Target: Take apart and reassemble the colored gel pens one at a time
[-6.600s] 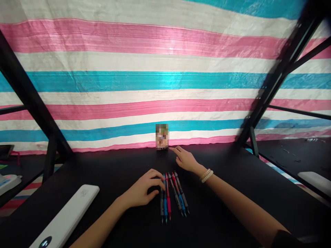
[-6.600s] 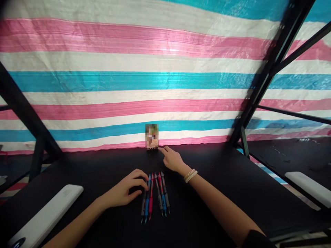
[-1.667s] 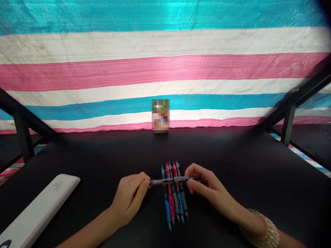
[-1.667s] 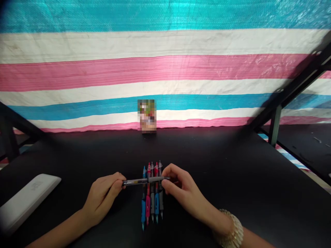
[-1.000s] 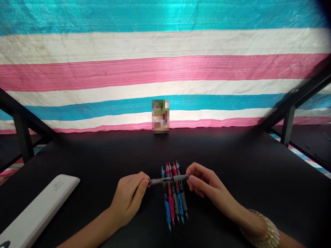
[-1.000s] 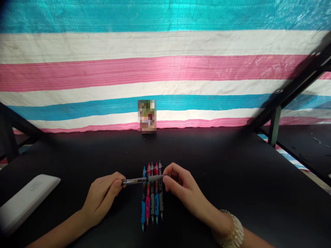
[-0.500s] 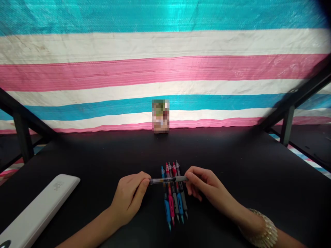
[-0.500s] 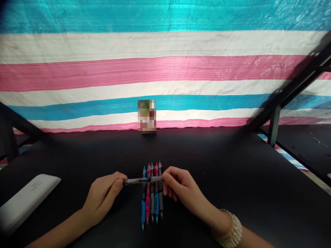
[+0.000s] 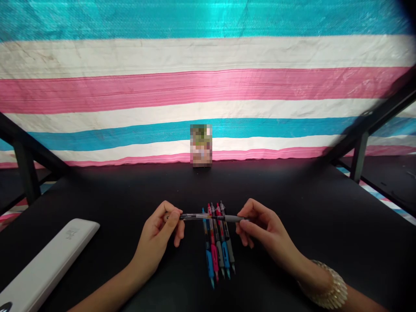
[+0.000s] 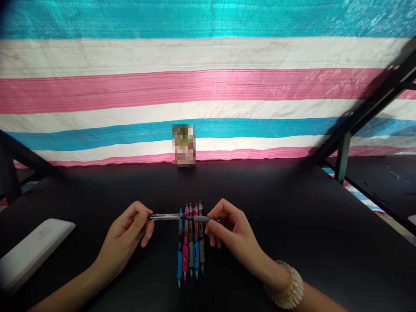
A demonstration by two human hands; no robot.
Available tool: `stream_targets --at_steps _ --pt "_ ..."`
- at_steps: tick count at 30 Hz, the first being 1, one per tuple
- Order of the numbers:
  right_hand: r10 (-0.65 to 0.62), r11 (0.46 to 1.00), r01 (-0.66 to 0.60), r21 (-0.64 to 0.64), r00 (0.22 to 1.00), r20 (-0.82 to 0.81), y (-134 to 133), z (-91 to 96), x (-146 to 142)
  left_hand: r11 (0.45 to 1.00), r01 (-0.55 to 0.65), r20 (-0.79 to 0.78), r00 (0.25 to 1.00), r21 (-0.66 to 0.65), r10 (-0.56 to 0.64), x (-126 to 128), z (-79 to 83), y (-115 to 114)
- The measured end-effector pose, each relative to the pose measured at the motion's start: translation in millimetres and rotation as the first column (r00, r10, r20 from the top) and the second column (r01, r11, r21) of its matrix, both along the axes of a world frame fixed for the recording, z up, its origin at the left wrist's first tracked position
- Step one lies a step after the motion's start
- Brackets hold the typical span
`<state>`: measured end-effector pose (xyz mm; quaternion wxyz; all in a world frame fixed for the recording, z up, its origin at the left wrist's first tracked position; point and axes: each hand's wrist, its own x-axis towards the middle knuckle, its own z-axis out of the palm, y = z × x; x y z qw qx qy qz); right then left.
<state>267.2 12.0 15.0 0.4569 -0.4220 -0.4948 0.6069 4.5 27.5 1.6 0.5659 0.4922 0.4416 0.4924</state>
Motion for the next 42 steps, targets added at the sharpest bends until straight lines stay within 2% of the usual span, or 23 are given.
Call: stream_targets --at_steps 6,11,17,30,35,39,41,42 --pt "-0.118 0.992 0.12 0.04 0.992 -0.043 0 -4.6 5 0.995 -0.092 0.084 0.992 -0.049 0.096 -1 0.8 1" --pt "-0.201 0.976 0.207 0.073 0.977 -0.072 1 -8.5 10 0.99 -0.12 0.169 0.977 -0.067 0.13 -1 1.9 3" --pt "-0.237 0.964 0.245 0.103 0.968 -0.085 2 -12.2 11 0.99 -0.117 0.2 0.971 -0.077 0.13 -3 2.1 3" --pt "-0.199 0.968 0.21 0.136 0.976 -0.087 -1 -12.0 13 0.992 -0.089 0.198 0.975 -0.088 0.105 -3 0.6 2" --pt "-0.193 0.968 0.196 0.16 0.981 -0.032 -3 -7.3 11 0.993 -0.082 0.173 0.98 -0.082 0.095 -3 1.4 1" --pt "-0.151 0.968 0.124 0.216 0.982 0.114 -5 -3.7 5 0.997 -0.023 0.122 0.992 -0.078 0.032 0 0.4 -3" --pt "-0.115 0.949 0.036 0.313 0.965 0.237 -7 -6.3 3 0.998 0.033 0.077 0.997 -0.058 -0.029 1 -1.8 -4" --pt "-0.109 0.923 -0.016 0.385 0.948 0.3 -7 -8.8 3 0.997 0.056 0.052 0.997 -0.044 -0.054 1 -3.1 -5"
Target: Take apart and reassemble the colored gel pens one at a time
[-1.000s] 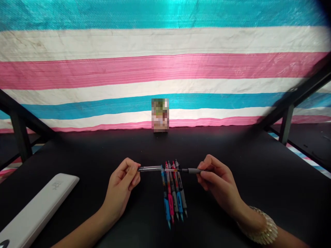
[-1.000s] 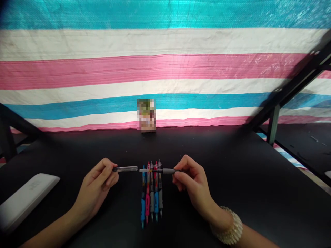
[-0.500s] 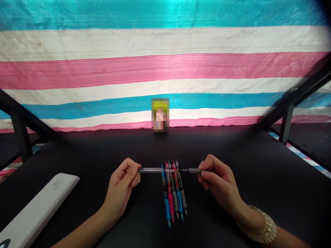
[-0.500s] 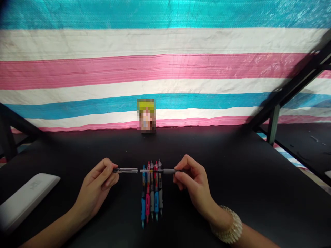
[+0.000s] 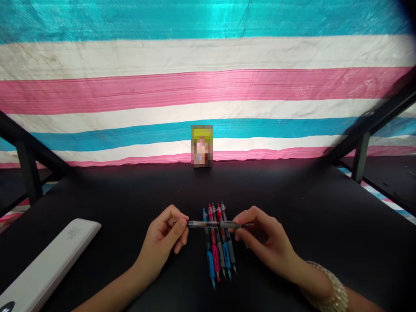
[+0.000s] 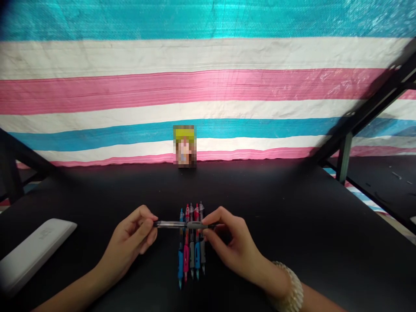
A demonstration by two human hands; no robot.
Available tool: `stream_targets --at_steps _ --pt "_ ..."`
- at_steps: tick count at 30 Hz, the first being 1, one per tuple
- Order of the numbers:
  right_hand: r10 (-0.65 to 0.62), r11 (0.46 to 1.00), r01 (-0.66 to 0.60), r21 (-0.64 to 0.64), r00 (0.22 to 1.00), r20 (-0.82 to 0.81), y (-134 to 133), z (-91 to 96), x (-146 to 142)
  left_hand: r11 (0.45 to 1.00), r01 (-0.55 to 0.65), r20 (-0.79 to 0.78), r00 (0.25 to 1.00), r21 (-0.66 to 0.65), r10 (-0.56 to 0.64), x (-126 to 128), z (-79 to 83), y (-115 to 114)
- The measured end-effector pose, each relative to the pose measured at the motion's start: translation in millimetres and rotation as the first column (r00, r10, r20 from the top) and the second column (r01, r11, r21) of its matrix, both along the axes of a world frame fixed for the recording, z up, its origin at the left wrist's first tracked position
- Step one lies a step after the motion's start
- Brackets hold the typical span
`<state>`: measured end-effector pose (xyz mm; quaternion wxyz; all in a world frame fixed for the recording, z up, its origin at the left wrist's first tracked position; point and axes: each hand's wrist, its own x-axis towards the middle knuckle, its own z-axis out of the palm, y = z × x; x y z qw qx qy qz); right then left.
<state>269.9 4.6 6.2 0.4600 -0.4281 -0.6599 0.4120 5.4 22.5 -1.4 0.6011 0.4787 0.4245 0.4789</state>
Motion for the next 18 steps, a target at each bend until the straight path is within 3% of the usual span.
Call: stream_targets --at_steps 2,4,11,15,18 --pt "0.006 0.99 -0.024 0.14 0.991 0.132 0 -5.6 1 0.999 0.028 -0.046 0.999 0.043 -0.026 0 -1.6 0" --pt "-0.017 0.982 -0.024 0.19 0.977 0.212 1 -8.8 2 0.996 0.034 -0.078 0.997 0.083 -0.027 -1 -1.4 0" --pt "0.006 0.99 -0.048 0.133 0.953 0.302 6 2.1 3 0.988 0.117 -0.063 0.992 0.103 -0.111 0 3.7 -3" --pt "0.023 0.989 -0.074 0.13 0.935 0.355 7 -2.3 1 0.996 0.041 -0.06 0.998 0.082 -0.037 0 1.3 -2" --pt "-0.04 0.975 -0.041 0.217 0.933 0.357 7 -9.1 0 0.998 0.002 -0.052 0.999 0.063 0.002 1 0.5 -1"
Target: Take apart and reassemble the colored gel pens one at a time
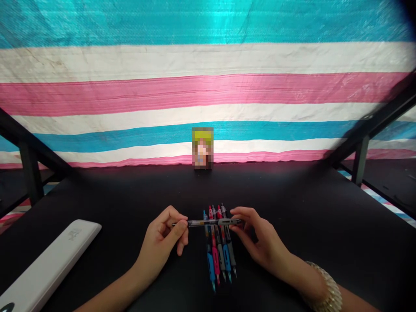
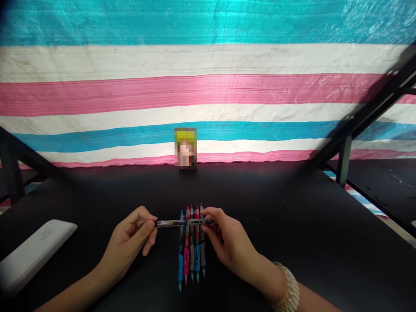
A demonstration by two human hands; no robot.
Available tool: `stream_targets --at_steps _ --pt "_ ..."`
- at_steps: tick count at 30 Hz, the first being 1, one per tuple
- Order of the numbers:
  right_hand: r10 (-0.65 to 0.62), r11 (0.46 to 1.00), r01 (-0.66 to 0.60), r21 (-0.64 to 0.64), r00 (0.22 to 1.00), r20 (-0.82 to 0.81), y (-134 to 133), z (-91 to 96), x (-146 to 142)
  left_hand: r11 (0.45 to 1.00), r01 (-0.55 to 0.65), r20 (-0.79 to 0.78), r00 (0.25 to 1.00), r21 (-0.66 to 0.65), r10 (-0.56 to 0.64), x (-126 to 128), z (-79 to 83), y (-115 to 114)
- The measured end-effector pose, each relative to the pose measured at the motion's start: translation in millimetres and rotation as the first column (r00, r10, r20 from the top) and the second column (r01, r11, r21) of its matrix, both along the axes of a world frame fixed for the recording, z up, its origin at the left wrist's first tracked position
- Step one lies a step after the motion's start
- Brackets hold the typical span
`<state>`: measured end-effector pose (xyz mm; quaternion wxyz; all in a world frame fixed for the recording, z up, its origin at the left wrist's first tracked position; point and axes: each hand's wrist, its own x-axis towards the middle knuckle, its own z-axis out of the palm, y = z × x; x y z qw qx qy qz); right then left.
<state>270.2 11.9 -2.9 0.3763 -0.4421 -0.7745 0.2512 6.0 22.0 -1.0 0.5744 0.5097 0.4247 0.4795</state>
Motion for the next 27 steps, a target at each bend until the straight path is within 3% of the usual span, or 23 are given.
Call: stream_targets --at_steps 8,14,19,23,27 --pt "0.059 0.989 -0.067 0.133 0.996 0.062 0 8.2 4 1.0 0.026 0.006 1.0 -0.018 -0.026 -1 -2.5 1" --pt "-0.03 0.986 0.028 0.164 1.0 0.009 1 -3.0 4 1.0 0.016 -0.001 1.0 -0.021 -0.016 -1 -1.9 1" --pt "0.052 0.989 -0.061 0.135 0.996 0.071 1 4.5 6 1.0 0.013 0.003 1.0 -0.025 -0.013 -1 -2.7 2" --pt "-0.007 0.992 0.002 0.128 0.999 0.043 2 1.9 4 0.999 0.01 0.014 1.0 -0.033 -0.009 0 -1.1 3" --pt "0.058 0.989 -0.068 0.13 0.995 0.08 3 3.3 4 0.999 0.009 0.018 1.0 -0.033 -0.008 1 1.7 2"
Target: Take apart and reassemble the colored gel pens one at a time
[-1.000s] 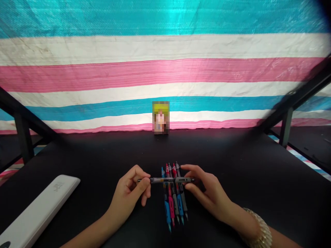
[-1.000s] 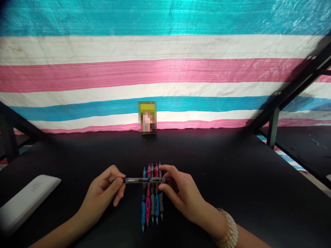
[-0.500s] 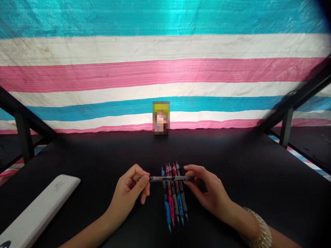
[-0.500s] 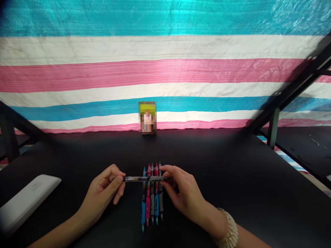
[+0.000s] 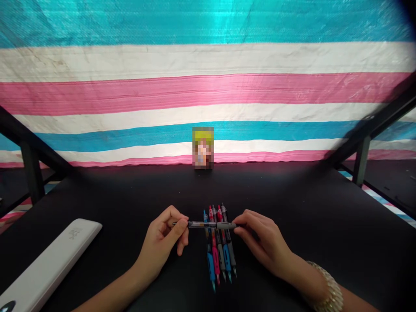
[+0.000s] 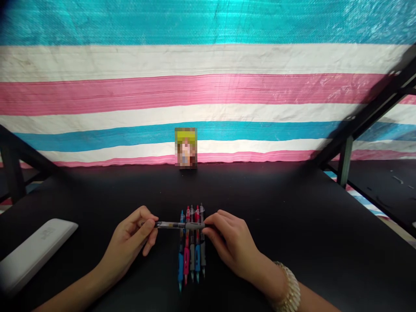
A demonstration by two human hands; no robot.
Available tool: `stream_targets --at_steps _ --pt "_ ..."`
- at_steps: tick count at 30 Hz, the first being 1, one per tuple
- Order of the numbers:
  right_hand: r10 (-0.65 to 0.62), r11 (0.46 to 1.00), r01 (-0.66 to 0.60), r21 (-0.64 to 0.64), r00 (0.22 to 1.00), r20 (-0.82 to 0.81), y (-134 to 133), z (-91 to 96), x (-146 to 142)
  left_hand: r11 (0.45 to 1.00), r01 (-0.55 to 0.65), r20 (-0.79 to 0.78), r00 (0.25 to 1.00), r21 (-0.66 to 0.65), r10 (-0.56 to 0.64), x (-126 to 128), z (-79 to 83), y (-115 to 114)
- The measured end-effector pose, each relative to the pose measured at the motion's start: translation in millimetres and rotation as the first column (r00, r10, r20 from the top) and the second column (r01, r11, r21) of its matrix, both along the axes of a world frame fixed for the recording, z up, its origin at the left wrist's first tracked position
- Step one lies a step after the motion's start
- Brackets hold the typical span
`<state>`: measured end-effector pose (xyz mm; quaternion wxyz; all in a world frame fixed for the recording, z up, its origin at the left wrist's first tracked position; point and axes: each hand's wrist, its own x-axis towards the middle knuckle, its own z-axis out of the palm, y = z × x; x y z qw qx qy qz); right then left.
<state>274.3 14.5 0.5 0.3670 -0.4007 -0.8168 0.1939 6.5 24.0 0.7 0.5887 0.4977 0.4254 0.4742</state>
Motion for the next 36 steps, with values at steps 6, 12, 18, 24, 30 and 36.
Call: stream_targets --at_steps 6,12,18,24,30,36 --pt "0.018 1.0 -0.018 0.008 0.999 0.042 1 4.4 1 1.0 -0.007 -0.024 1.0 -0.005 0.007 0 -1.4 0" --pt "0.019 0.997 -0.027 0.069 0.994 0.11 2 2.0 0 0.999 0.007 -0.081 0.997 0.031 -0.005 -1 -4.1 -1" --pt "0.029 0.999 -0.025 -0.031 0.99 0.135 -1 4.8 -3 0.999 -0.003 -0.087 0.996 0.044 0.007 -2 -0.7 -2" --pt "0.11 0.994 -0.107 -0.025 0.98 0.164 -5 7.8 -10 0.998 -0.039 0.079 0.996 -0.044 0.043 2 5.1 -4" --pt "0.211 0.977 -0.212 -0.014 0.964 0.16 -6 10.6 -10 0.984 -0.085 0.275 0.953 -0.154 0.125 3 12.7 2" --pt "0.168 0.986 -0.166 -0.019 0.979 0.113 -6 8.8 -3 0.983 -0.145 0.235 0.957 -0.115 0.168 -7 21.2 12"
